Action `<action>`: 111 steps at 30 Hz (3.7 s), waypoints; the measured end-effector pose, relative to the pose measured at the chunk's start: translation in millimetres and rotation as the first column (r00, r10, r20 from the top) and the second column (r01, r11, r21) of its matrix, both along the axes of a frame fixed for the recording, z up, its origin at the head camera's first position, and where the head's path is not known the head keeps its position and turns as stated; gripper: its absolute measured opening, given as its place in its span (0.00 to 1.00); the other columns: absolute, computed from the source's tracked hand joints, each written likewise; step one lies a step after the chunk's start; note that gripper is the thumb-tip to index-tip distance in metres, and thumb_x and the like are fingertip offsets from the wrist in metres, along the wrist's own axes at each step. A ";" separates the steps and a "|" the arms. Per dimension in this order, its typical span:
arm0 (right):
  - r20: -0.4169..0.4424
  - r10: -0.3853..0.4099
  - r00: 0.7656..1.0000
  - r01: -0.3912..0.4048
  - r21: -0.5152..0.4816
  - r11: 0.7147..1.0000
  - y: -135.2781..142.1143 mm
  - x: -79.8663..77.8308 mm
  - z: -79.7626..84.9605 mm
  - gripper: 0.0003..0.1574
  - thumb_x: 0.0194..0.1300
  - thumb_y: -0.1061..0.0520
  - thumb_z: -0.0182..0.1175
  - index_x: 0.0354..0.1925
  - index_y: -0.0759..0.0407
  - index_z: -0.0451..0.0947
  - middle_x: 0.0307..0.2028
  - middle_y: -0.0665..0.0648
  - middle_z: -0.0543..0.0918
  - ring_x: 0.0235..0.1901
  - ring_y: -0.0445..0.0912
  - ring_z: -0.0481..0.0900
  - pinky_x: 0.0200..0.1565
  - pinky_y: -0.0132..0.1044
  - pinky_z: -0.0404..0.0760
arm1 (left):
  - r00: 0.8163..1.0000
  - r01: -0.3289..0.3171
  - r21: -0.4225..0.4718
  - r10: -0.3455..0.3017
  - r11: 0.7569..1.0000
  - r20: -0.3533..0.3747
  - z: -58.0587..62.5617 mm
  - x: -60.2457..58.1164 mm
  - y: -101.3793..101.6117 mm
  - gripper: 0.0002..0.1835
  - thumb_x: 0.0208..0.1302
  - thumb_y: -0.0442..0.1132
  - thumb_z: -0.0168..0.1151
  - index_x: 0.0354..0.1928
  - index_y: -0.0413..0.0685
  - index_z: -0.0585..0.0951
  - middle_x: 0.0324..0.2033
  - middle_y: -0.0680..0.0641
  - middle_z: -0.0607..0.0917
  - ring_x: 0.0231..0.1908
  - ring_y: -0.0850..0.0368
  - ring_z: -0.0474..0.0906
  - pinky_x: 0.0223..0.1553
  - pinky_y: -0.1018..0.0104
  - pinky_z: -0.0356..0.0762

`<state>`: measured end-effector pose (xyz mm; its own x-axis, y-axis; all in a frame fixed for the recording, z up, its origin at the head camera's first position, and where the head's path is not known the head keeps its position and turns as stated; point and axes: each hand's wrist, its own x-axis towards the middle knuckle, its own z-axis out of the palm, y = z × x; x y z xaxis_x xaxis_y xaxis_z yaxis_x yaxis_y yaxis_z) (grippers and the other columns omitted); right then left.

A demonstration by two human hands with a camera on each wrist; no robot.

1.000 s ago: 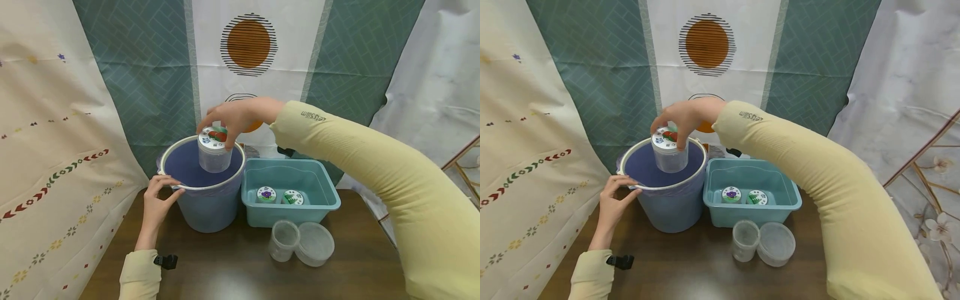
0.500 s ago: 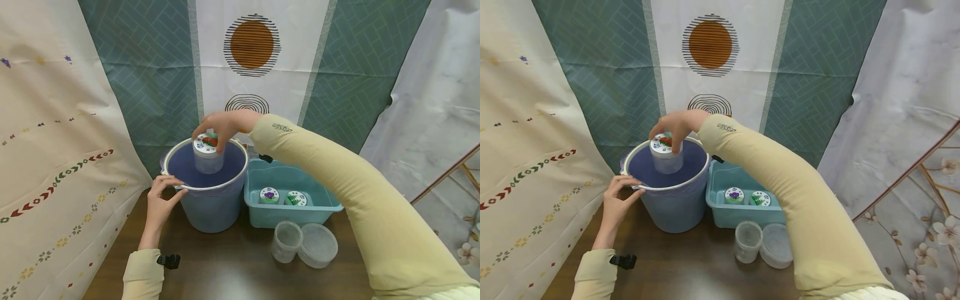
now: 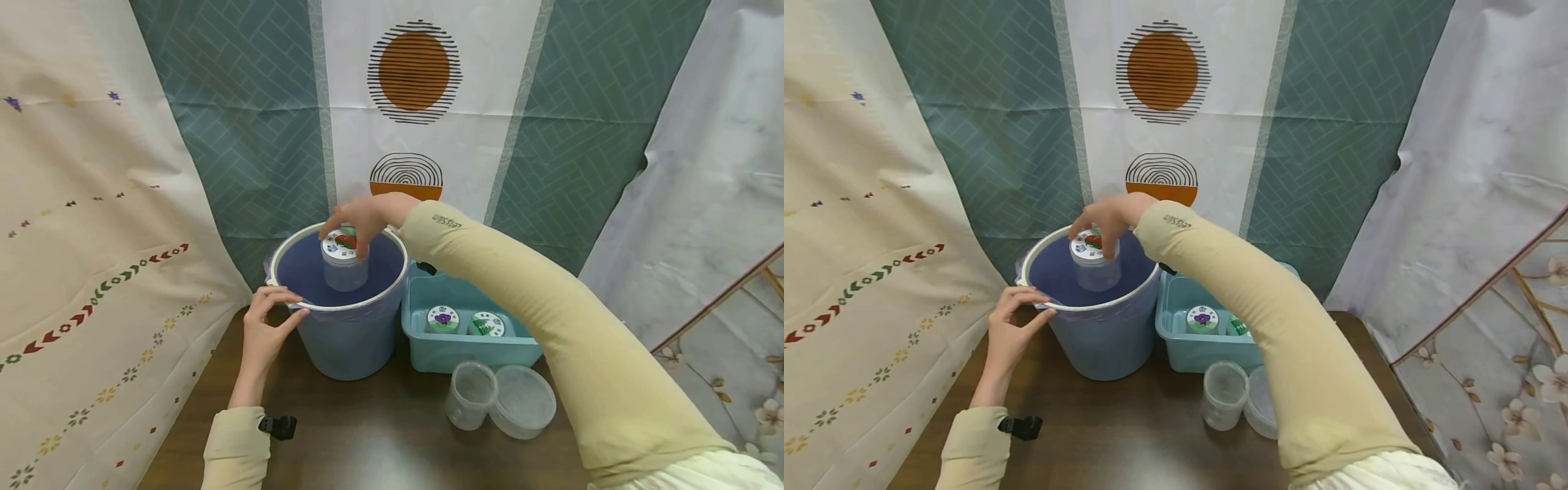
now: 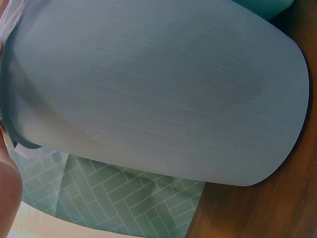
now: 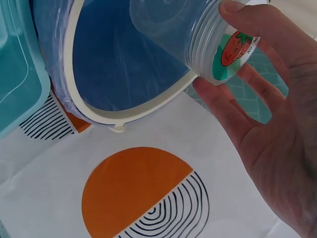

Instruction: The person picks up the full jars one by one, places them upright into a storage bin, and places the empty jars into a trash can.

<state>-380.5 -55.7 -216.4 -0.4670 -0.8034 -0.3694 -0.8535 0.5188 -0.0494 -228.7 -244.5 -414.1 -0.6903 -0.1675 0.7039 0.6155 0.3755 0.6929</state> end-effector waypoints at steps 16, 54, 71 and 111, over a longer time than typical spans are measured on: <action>0.036 -0.108 0.993 0.106 0.063 0.992 13.1 -2.6 -5.7 0.67 0.55 0.45 0.74 0.78 0.30 0.41 0.80 0.52 0.43 0.80 0.53 0.40 0.76 0.58 0.54 | 1.000 0.017 0.008 -0.016 1.000 -0.012 0.7 0.4 0.3 0.13 0.46 0.17 0.71 0.36 0.30 0.84 0.40 0.44 0.79 0.49 0.66 0.72 0.60 0.74 0.66; 0.061 -0.077 0.995 0.088 -0.202 0.975 136.7 28.4 -11.7 0.62 0.51 0.49 0.77 0.76 0.38 0.54 0.78 0.52 0.55 0.77 0.54 0.54 0.71 0.59 0.63 | 1.000 0.007 0.021 -0.007 1.000 -0.011 0.8 -0.7 1.2 0.13 0.45 0.17 0.71 0.36 0.28 0.84 0.40 0.41 0.79 0.50 0.65 0.72 0.59 0.74 0.66; 0.112 -0.010 0.994 0.048 -0.338 0.940 194.5 90.0 -97.2 0.57 0.51 0.49 0.77 0.74 0.45 0.60 0.75 0.54 0.62 0.72 0.56 0.60 0.67 0.58 0.69 | 1.000 0.005 0.029 -0.005 1.000 0.001 -2.3 0.5 0.7 0.13 0.45 0.17 0.71 0.36 0.29 0.84 0.41 0.48 0.78 0.51 0.66 0.72 0.60 0.74 0.65; 0.183 -0.091 0.979 0.147 -0.319 0.936 245.4 127.2 -212.2 0.54 0.49 0.50 0.78 0.71 0.42 0.65 0.68 0.55 0.70 0.67 0.54 0.69 0.61 0.52 0.76 | 0.999 0.017 0.037 -0.015 0.999 -0.033 -1.0 -1.4 3.2 0.13 0.44 0.15 0.70 0.35 0.27 0.84 0.39 0.42 0.79 0.50 0.65 0.73 0.60 0.73 0.66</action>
<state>-253.3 189.7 -428.6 -0.5225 -0.8351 -0.1723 -0.7523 0.5466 -0.3679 -230.1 -241.3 -415.0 -0.6696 -0.1832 0.7198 0.6440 0.3397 0.6855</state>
